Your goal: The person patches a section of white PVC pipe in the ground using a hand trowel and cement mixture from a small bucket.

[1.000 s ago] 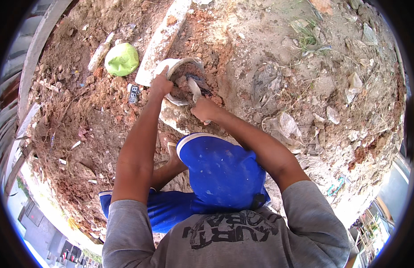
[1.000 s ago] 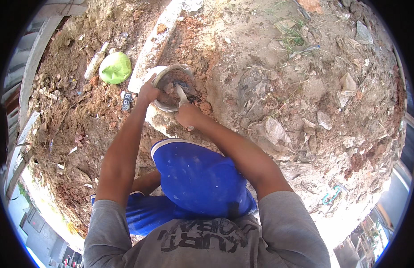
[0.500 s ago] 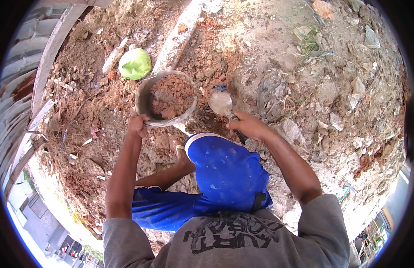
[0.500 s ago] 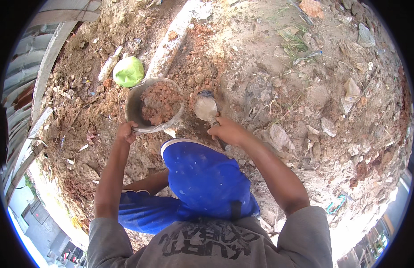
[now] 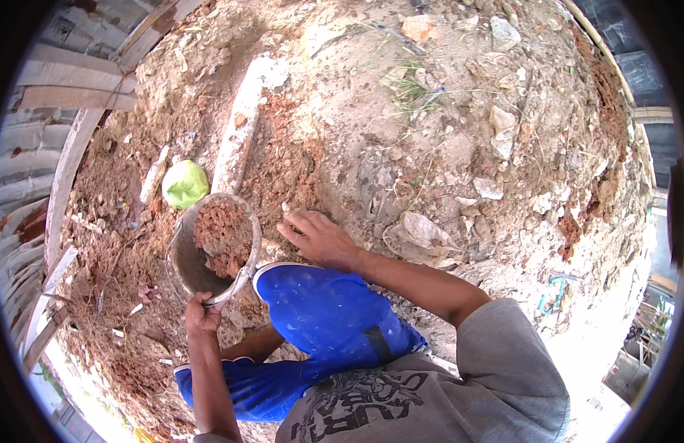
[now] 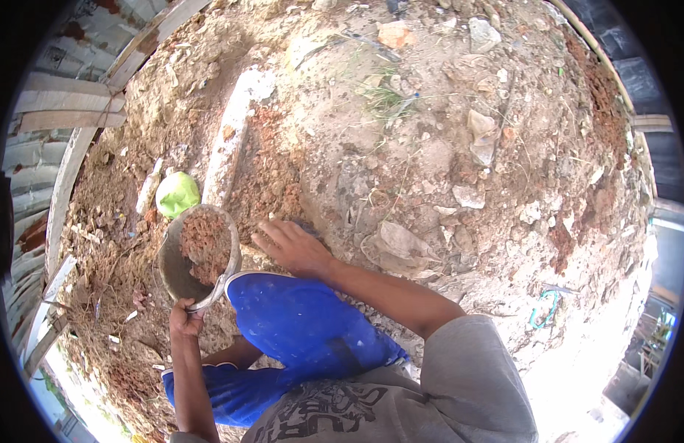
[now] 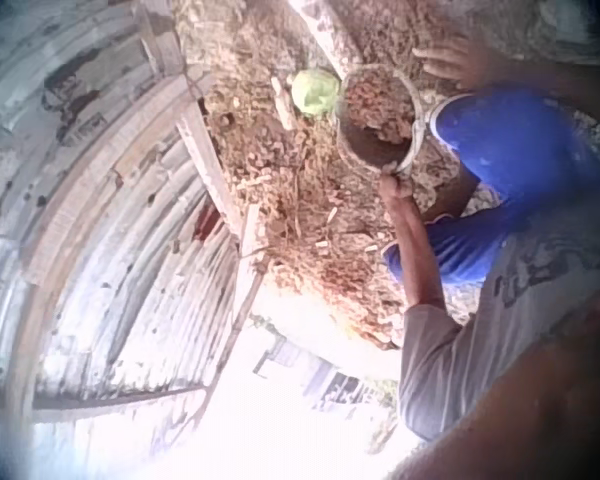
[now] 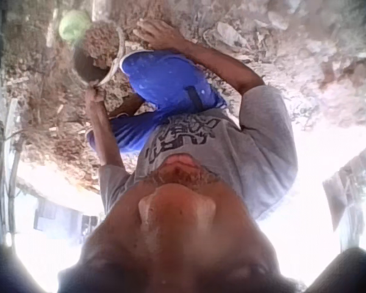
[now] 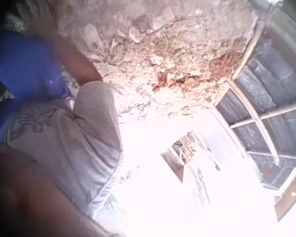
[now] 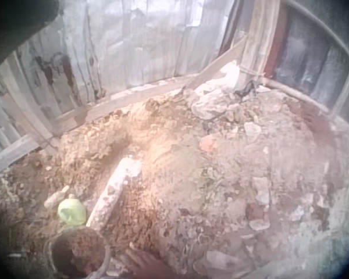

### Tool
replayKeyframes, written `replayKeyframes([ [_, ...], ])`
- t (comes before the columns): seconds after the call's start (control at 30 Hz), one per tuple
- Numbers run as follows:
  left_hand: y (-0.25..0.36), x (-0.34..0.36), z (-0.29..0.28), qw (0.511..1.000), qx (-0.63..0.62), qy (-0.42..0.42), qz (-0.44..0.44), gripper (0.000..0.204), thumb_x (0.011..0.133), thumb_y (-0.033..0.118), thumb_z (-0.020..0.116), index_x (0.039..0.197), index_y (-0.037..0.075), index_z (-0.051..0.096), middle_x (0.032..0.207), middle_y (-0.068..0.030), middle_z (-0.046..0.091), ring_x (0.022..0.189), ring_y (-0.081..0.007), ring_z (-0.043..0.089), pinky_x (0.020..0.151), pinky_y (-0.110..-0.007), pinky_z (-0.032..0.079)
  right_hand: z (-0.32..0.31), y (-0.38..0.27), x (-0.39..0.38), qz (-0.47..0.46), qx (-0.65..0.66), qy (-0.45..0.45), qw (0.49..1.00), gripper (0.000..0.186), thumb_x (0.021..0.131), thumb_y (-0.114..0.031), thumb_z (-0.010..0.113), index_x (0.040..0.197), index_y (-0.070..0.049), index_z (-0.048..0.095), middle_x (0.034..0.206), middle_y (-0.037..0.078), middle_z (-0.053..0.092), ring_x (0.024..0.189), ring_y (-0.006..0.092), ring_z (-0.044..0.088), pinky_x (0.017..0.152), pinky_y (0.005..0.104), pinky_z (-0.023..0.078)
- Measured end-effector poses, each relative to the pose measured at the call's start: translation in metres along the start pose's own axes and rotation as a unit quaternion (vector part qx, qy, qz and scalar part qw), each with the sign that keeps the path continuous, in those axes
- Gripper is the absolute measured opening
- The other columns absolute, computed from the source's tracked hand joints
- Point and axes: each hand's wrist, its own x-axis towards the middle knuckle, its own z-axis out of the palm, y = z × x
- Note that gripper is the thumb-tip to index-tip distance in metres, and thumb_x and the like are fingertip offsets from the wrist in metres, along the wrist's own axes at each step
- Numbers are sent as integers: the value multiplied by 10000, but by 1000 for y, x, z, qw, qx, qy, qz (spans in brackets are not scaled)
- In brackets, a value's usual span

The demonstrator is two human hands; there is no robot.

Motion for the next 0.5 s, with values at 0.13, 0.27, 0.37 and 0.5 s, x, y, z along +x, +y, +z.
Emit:
replayKeyframes([
  [0.13, -2, -24, 58, 999, 6, -45, -12, 54, 837, -11, 512, 855, -45, 550, 817, -168, 664, 744, -354, 712, 767, -487, 644, -22, 4, 37, -174, -11, 180, 968, 331, 852, -189, 630, 1169, -94, 630, 1293, 101, 572, 1312, 294, 478, 1145, 460, 374],
  [0.27, 35, -51, 105, 992, 9, -122, 0, 81, 824, -20, 517, 884, -52, 562, 823, -160, 671, 754, -355, 713, 755, -483, 647, -98, 5, 49, -164, -23, 223, 961, 178, 829, -181, 654, 996, -123, 680, 1157, 49, 609, 1218, 257, 534, 1132, 451, 400],
  [0.37, 68, -126, 198, 976, 63, -191, 78, 151, 811, -27, 523, 953, -79, 531, 909, -181, 669, 795, -379, 718, 781, -502, 647, -182, 18, 47, -165, -130, 321, 923, 160, 806, -188, 683, 964, -168, 692, 1081, 30, 612, 1143, 235, 569, 1124, 475, 420],
  [0.5, 82, -246, 359, 891, 190, -348, 224, 381, 898, 3, 536, 1228, -138, 408, 972, -201, 619, 874, -334, 726, 730, -328, 672, -294, 62, 15, -105, -246, 394, 879, 181, 795, -135, 734, 971, -148, 696, 1015, 33, 674, 1121, 246, 635, 1035, 419, 527],
])
